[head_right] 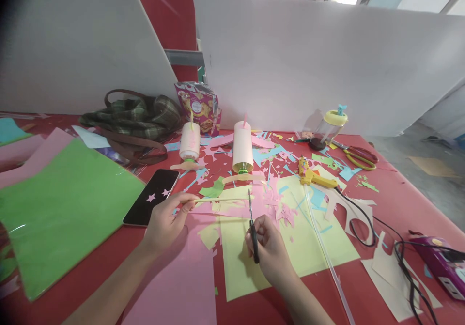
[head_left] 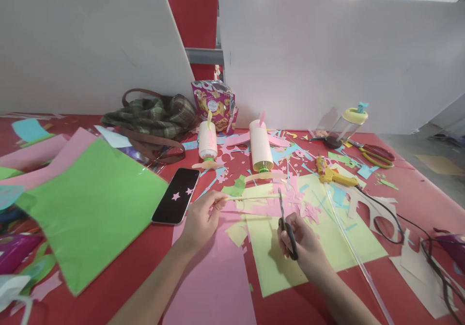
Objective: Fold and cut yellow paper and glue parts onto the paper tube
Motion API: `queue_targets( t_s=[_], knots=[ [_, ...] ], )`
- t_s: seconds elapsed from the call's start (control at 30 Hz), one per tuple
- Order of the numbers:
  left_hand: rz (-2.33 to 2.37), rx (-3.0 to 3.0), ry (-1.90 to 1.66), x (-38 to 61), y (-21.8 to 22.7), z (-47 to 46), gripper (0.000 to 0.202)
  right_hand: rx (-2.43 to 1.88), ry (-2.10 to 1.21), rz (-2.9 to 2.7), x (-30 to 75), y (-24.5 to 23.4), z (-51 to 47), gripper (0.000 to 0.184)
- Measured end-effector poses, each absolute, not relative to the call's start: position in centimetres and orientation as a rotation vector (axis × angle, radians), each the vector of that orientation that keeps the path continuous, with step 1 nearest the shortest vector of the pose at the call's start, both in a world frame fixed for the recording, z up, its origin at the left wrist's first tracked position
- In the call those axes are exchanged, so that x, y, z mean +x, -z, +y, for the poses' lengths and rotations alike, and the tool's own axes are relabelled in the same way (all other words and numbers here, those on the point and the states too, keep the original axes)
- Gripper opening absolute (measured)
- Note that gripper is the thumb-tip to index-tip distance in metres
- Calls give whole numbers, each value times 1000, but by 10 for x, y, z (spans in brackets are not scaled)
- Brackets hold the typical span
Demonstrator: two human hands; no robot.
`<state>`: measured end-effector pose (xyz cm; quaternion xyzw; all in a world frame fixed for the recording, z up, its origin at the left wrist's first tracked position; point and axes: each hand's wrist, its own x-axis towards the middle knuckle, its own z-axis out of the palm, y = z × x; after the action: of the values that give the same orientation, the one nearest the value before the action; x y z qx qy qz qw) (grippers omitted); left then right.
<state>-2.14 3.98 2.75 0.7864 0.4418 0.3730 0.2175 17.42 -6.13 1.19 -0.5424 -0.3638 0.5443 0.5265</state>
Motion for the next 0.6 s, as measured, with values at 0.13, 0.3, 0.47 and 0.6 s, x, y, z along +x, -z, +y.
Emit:
queue_targets(
  t_s=[0.13,0.3,0.47,0.6],
  knots=[
    [1233,2132,-997,-22,-26,40,17,-1366,-1259,-821,175,-11,-60,31],
    [1258,2070,-927,-21,-27,39,19,-1411,-1140,-818,180,-8,-58,26],
    [1269,2048,-855,-20,-30,39,25,-1798,-736,-1038,191,1,-57,18],
    [1257,2001,-805,-19,-31,38,29,-2024,-404,-1341,197,9,-59,22]
  ],
)
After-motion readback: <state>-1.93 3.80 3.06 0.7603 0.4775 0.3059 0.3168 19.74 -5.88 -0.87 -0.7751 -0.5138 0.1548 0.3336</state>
